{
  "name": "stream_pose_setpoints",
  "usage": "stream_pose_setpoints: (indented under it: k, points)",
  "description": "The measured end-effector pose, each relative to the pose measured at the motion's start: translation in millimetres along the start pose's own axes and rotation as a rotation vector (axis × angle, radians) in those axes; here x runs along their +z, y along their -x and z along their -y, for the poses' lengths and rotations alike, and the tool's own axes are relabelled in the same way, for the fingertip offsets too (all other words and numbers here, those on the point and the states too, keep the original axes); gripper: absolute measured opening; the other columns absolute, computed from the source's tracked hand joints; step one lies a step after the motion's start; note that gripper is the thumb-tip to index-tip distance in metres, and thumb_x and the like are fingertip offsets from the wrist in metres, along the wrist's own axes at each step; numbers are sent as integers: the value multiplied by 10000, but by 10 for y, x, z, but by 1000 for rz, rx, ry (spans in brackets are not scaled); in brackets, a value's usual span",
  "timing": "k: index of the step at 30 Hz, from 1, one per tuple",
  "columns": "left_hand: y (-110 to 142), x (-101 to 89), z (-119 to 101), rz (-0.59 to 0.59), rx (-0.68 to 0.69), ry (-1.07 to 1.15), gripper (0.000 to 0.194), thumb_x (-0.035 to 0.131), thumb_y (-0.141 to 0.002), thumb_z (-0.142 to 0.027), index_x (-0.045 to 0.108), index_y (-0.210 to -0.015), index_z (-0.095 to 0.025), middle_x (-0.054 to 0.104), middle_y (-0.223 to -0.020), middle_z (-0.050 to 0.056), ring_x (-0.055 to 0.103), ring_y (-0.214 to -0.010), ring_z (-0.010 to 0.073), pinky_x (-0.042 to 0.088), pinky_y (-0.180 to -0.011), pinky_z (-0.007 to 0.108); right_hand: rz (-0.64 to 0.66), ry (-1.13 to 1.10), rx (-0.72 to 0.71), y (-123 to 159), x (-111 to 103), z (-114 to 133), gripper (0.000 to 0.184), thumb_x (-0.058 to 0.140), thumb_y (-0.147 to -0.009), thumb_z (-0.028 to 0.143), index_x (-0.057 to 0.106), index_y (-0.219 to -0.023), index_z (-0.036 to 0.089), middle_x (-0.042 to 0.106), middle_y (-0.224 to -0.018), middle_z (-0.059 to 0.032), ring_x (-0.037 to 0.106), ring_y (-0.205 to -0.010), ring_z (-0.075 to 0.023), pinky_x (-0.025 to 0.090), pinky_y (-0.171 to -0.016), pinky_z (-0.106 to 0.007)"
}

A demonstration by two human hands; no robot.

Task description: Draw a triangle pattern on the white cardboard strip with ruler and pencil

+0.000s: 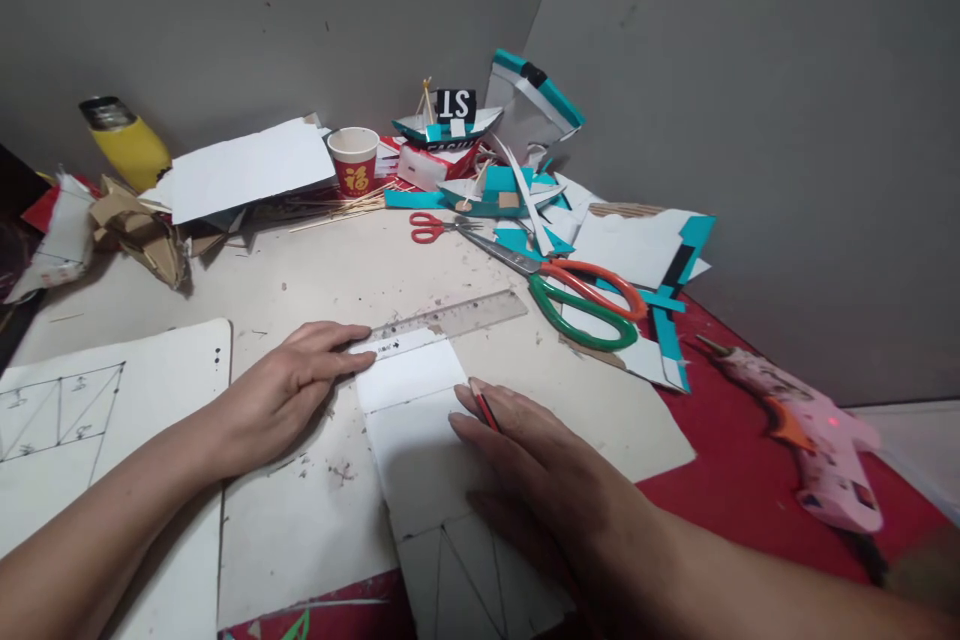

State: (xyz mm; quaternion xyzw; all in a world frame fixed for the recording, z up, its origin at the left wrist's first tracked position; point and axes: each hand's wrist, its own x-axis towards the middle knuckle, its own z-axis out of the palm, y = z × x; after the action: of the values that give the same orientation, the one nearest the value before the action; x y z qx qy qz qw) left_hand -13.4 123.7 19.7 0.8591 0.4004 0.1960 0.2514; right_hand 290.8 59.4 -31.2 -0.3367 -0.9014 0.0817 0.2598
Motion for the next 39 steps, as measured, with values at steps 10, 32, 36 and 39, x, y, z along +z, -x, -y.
stream_pose_setpoints:
  k: [10,32,36,39]
  points:
    - [-352,-298,-113,121,-366,42,425,674,-807,-450,671,-1152,-201,740,-1078,80,688,-884,235,558,-783,371,4,42,-27,-13,1,-7,487,550,-919,206,464,-1392,125,544,-1412,-215,445,-1385,-310,454,-1090,-511]
    - [-655,-235,69,295,-298,200,185,607,-834,-334,651,-926,-180,595,-756,-6,492,-652,132,399,-605,262,27,73,-16,-75,-60,39,381,554,-924,223,567,-1288,109,592,-1348,-238,540,-1302,-324,526,-1029,-468]
    - [-647,-236,89,288,-324,222,222,600,-854,-351,673,-960,-170,618,-761,11,509,-658,143,416,-604,273,47,73,-8,-74,-70,39,381,558,-920,226,573,-1283,113,587,-1359,-229,515,-1329,-315,520,-1032,-479]
    - [-648,-225,95,280,-319,240,230,592,-868,-356,677,-965,-166,623,-772,17,512,-664,142,421,-615,277,52,70,-7,-75,-76,37,375,565,-916,220,583,-1274,110,588,-1363,-222,508,-1337,-305,509,-1046,-468]
